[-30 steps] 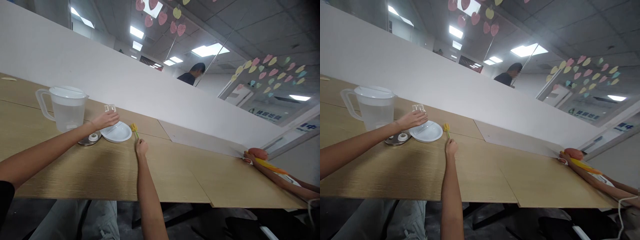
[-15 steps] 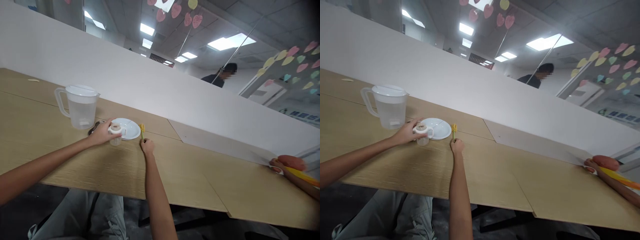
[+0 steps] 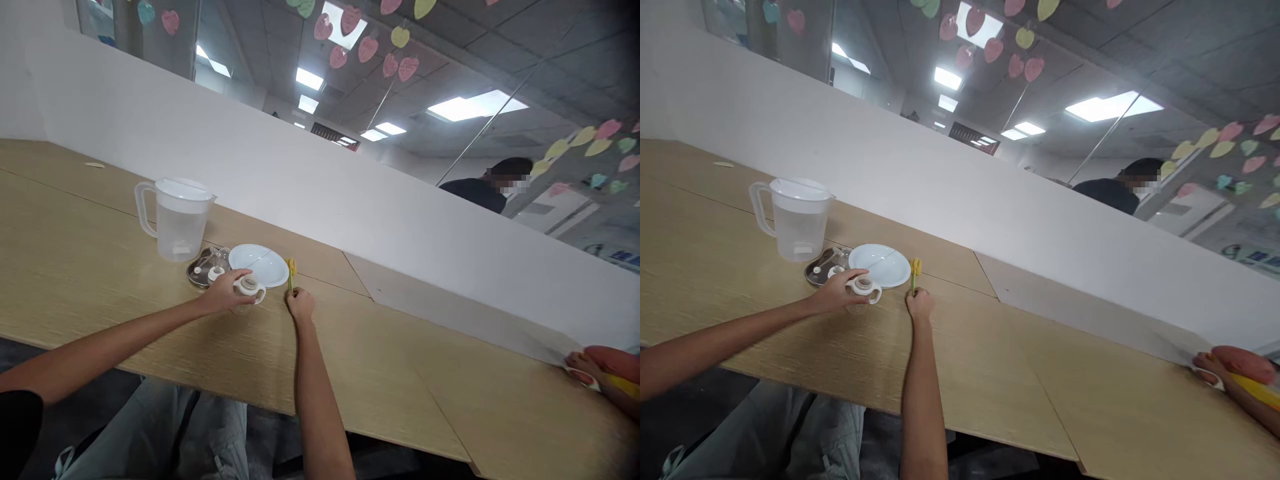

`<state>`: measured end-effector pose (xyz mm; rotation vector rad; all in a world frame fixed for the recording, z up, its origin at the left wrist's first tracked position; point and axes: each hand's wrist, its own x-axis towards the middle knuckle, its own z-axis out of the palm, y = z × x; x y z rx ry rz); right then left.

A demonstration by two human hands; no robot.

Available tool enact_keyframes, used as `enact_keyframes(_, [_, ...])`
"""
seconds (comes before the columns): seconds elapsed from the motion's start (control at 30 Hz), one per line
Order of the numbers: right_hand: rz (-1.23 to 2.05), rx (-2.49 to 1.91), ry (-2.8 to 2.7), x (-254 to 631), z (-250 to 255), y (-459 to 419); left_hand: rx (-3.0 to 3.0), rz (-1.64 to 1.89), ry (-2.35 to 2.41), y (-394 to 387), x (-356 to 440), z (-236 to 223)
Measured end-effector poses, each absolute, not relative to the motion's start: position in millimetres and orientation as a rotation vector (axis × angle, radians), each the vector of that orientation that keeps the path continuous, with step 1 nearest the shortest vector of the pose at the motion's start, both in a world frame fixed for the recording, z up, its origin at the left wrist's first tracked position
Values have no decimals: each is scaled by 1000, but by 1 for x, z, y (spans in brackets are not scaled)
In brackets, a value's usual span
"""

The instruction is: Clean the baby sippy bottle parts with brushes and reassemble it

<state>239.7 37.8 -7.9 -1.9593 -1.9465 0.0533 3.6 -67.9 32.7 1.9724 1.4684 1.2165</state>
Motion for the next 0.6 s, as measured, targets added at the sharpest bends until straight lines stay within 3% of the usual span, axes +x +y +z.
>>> enact_keyframes(0.3, [65, -1939, -2060, 237, -3, 33, 2290, 1457, 1741, -49, -45, 27])
enact_keyframes(0.6, [21, -1886, -2175, 236, -1, 29, 2442, 1180, 2081, -31, -83, -3])
